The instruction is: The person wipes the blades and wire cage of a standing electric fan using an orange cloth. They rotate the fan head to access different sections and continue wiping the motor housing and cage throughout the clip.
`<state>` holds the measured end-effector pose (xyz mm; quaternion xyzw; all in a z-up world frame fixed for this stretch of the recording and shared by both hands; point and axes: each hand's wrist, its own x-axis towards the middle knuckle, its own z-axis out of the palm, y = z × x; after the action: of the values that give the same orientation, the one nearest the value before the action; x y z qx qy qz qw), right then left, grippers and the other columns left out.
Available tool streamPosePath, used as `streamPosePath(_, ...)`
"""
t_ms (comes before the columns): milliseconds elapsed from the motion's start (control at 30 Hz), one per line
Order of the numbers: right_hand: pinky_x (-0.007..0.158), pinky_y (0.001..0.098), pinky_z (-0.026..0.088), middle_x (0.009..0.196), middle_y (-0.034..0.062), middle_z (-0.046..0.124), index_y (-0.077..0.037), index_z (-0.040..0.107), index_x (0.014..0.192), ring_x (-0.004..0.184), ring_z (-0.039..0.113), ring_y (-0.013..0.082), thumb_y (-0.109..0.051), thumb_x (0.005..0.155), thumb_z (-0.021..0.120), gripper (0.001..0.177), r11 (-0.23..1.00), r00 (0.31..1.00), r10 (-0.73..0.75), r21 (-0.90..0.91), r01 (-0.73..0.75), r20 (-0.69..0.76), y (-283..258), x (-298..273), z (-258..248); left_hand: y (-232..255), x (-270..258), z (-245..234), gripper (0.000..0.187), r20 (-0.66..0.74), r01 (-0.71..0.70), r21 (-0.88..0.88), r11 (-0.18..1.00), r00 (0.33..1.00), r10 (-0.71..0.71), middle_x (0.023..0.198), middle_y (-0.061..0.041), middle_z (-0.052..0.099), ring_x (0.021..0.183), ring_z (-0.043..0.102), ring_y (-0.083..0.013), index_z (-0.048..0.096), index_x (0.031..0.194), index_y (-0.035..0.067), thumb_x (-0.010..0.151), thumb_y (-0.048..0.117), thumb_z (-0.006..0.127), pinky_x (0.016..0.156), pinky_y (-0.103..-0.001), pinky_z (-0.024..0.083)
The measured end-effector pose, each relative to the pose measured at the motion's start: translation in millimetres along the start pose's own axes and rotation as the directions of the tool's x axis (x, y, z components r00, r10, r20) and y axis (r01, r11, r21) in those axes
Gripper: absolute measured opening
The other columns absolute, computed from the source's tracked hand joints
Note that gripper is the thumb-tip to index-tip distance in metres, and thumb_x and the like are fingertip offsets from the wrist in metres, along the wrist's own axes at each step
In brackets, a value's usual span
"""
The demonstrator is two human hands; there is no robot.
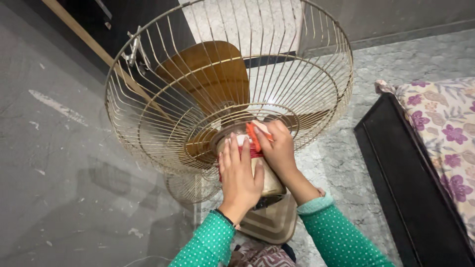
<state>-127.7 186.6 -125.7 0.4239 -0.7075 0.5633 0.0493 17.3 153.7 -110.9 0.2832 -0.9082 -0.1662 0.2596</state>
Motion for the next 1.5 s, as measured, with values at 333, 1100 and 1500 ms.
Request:
streamPosePath(333, 0.081, 0.0366, 0.053, 0.106, 0.015, 0.065, 0.003, 0.061, 0.125, 0.094, 0.065, 0.0285, -0.019, 0.095, 0.072, 0.038, 0.98, 0.999, -0.002, 0.198, -0.007, 0.045, 53.9, -37.3, -16.1, 1.6, 0.0, -0.4, 0.066, -0.016, -0.02, 0.016, 1.0, 1.0, 0.02, 0.16, -0.032, 0.028, 0.148, 0.026, -0.0498, 0.043, 0.149, -0.001, 0.091, 0.026, 0.059, 0.119, -0.06, 0.018)
streamPosePath(1100, 0.081, 0.0414, 0.054, 0.095, 0.0165, 0.07, -0.003, 0.067, 0.105, 0.089, 0.07, 0.0332, -0.011, 0.091, 0.074, 0.018, 0.966, 0.868, 0.157, -0.108, -0.233, -0.472, 12.3, 8.5, 16.6, -14.3, 11.2, -11.6, 0.065, 0.077, -0.314, -0.105, 0.943, 0.943, 0.323, 0.157, -0.035, 0.034, 0.147, 0.027, -0.0499, 0.048, 0.142, -0.01, 0.09, 0.029, 0.056, 0.119, -0.062, 0.015)
streamPosePath(1500, 0.076, 0.0347, 0.055, 0.085, 0.0089, 0.071, -0.001, 0.068, 0.1, 0.08, 0.068, 0.0196, -0.013, 0.091, 0.075, 0.017, 0.957, 0.827, 0.256, 0.009, -0.291, -0.5, 5.1, 11.4, 38.3, -30.3, 7.0, -5.1, 0.064, -0.031, -0.395, -0.159, 0.905, 0.918, 0.396, 0.155, -0.035, 0.038, 0.146, 0.032, -0.0489, 0.051, 0.136, -0.014, 0.085, 0.024, 0.059, 0.12, -0.062, 0.019)
